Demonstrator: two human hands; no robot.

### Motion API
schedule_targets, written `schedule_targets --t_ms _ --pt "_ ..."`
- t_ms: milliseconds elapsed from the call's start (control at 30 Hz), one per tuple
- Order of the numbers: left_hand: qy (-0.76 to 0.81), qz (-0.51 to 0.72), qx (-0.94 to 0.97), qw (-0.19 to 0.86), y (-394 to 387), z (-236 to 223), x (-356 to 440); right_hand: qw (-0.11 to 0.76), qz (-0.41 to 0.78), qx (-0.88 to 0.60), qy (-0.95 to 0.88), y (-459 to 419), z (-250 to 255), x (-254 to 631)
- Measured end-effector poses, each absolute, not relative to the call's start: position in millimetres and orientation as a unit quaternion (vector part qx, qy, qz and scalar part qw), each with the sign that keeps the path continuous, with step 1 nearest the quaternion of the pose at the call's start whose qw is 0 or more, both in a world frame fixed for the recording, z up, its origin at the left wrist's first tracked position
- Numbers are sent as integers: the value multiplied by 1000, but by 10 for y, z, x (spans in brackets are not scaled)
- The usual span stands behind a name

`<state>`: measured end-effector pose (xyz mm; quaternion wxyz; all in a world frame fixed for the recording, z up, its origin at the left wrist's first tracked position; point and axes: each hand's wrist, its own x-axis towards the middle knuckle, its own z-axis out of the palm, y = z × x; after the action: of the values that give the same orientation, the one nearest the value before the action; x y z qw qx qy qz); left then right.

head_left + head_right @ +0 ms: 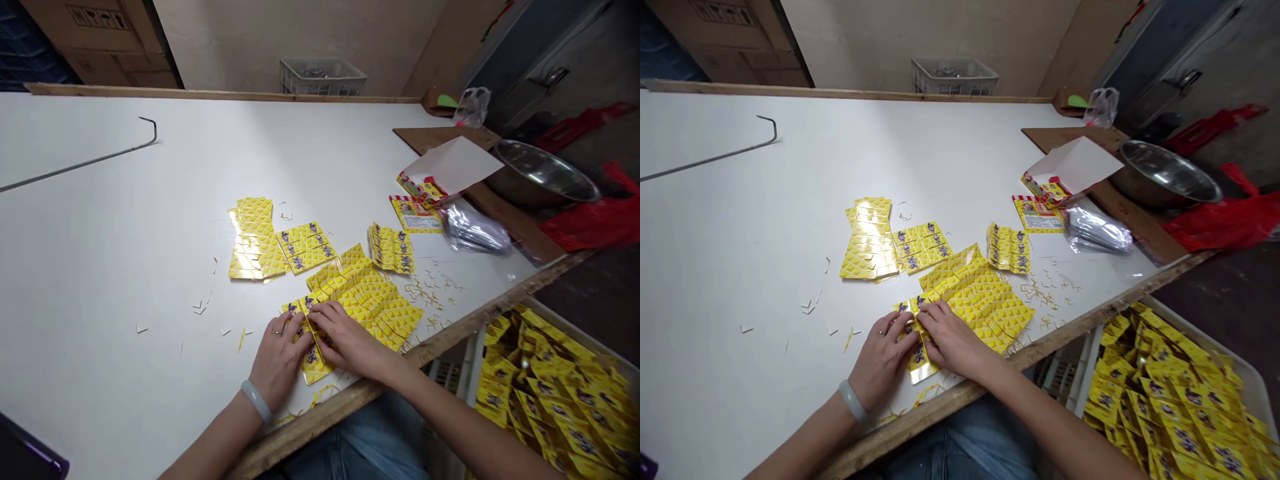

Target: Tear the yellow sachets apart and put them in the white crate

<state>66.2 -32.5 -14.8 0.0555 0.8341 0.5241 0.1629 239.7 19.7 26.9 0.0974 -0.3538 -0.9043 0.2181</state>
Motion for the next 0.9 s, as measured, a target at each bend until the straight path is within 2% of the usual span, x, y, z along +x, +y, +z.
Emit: schedule_targets --t_ms 133,267,400,500,633,900 --pt "498 129 857 -33 -367 -159 729 115 231 -351 -900 159 247 2432" --pt "494 140 856 -63 -399 -197 742 137 259 -379 -878 139 156 2521" --pt "499 160 851 -41 -369 -221 674 136 335 -373 -855 213 151 2609" --pt "515 176 838 32 -329 -189 616 132 364 -367 -846 269 206 2643" --pt "529 191 820 105 -305 -155 594 130 324 -350 -869 250 209 2634" --pt "513 172 841 13 -371 -200 701 128 216 -334 -908 23 53 2619"
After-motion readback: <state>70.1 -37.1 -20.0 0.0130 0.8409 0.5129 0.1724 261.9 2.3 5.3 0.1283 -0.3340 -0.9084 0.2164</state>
